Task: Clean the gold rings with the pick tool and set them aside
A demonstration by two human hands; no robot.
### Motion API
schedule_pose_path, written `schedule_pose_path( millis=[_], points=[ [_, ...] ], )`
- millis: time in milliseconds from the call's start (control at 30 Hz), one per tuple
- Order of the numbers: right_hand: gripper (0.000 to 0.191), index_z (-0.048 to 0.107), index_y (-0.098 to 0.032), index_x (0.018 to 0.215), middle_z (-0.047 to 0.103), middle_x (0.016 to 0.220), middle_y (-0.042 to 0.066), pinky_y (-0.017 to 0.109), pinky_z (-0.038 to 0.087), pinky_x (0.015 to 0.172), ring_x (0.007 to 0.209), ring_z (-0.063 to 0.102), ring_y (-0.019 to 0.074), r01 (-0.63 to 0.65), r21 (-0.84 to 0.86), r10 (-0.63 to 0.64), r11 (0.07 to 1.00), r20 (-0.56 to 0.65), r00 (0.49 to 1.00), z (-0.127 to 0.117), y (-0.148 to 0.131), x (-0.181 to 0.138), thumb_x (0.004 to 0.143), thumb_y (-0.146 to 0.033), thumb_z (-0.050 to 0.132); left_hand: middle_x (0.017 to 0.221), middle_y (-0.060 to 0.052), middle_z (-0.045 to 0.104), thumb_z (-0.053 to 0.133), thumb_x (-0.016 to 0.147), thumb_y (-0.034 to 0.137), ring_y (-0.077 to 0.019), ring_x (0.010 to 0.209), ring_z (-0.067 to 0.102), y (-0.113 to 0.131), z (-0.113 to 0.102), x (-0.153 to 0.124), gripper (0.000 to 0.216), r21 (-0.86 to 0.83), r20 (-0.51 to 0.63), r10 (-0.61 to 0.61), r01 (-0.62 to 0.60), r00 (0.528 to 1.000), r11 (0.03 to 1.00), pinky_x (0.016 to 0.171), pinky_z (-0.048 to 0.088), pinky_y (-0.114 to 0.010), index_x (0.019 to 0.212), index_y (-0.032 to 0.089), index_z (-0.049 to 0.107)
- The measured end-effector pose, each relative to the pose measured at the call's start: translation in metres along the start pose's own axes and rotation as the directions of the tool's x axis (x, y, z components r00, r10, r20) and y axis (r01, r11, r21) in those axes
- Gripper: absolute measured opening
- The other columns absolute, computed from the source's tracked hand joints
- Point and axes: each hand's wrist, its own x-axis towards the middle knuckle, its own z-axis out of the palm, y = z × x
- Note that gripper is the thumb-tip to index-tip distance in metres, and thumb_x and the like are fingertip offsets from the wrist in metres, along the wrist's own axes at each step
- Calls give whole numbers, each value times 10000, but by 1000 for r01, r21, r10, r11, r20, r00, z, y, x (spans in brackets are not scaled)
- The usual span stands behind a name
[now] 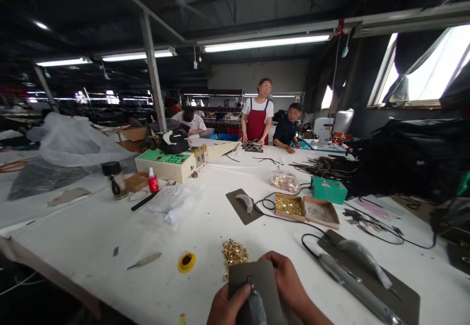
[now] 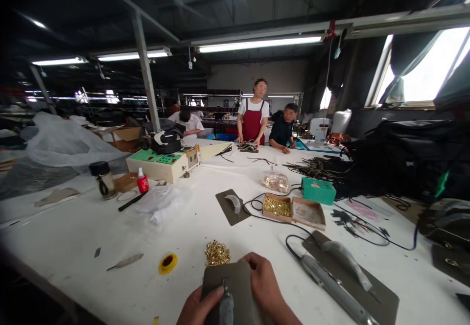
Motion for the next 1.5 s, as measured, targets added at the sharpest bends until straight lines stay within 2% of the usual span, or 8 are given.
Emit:
schedule_pose_path(
  millis=[167,267,467,733,867,1100,1300,1500],
  points=[
    [460,700,-166,754,686,715,33,274,431,539,572,600,168,-86,310,106,947,-47,993,-36,-4,4,809,-622,706,807,-132,781,884,590,547,-286,740,730,-5,21,15,587,-103,33,-27,30,999,994,742,552,-372,960,103,781],
    [433,713,-164,798,728,890,70,269,437,552,642,640,177,-83,447,124,891,-63,990,-54,0,9,788,-595,760,829,-133,791,893,593,489,-298,760,751,-10,32,25,550,-156,-5,-66,64,998,986,754,571,-387,976,112,778],
    [395,720,-156,854,693,836,47,252,429,555,657,617,155,-98,632,208,769,-103,973,-72,15,16,718,-496,868,915,-98,809,849,716,450,-269,843,758,-21,51,21,447,13,-118,5,-3,993,1000,800,576,-356,1034,148,766],
    [402,745,-183,946,702,863,27,235,442,591,706,634,145,-194,704,245,683,29,969,-80,16,16,659,-394,933,903,-74,800,808,781,452,-221,765,732,-26,61,16,423,79,-190,10,5,982,997,731,563,-311,1062,145,734],
    [396,742,-181,933,691,848,25,252,448,610,714,622,155,-196,632,212,750,50,976,-80,11,10,683,-438,911,860,-60,789,795,794,445,-206,733,714,-27,62,15,410,76,-199,9,6,980,997,698,552,-300,1064,145,725],
    [333,728,-185,915,676,787,6,272,433,652,705,565,153,-39,217,12,975,124,992,-74,-5,-10,850,-511,754,832,-64,791,822,755,451,-205,707,712,-25,66,10,384,50,-209,34,-24,977,998,685,539,-293,977,150,739],
    [187,738,-228,912,717,896,20,281,471,742,834,632,186,166,-47,-155,985,184,971,-64,-11,-20,931,-393,653,866,-59,787,783,804,431,-197,749,694,-30,66,6,322,134,-207,135,-109,969,985,708,526,-282,947,144,746],
    [134,734,-240,911,713,909,19,287,481,762,843,645,189,221,-64,-204,973,207,957,-64,-8,-20,934,-333,640,933,-72,789,752,837,424,-219,824,695,-26,73,-1,318,248,-220,193,-136,956,959,754,541,-297,993,147,756]
  ],
)
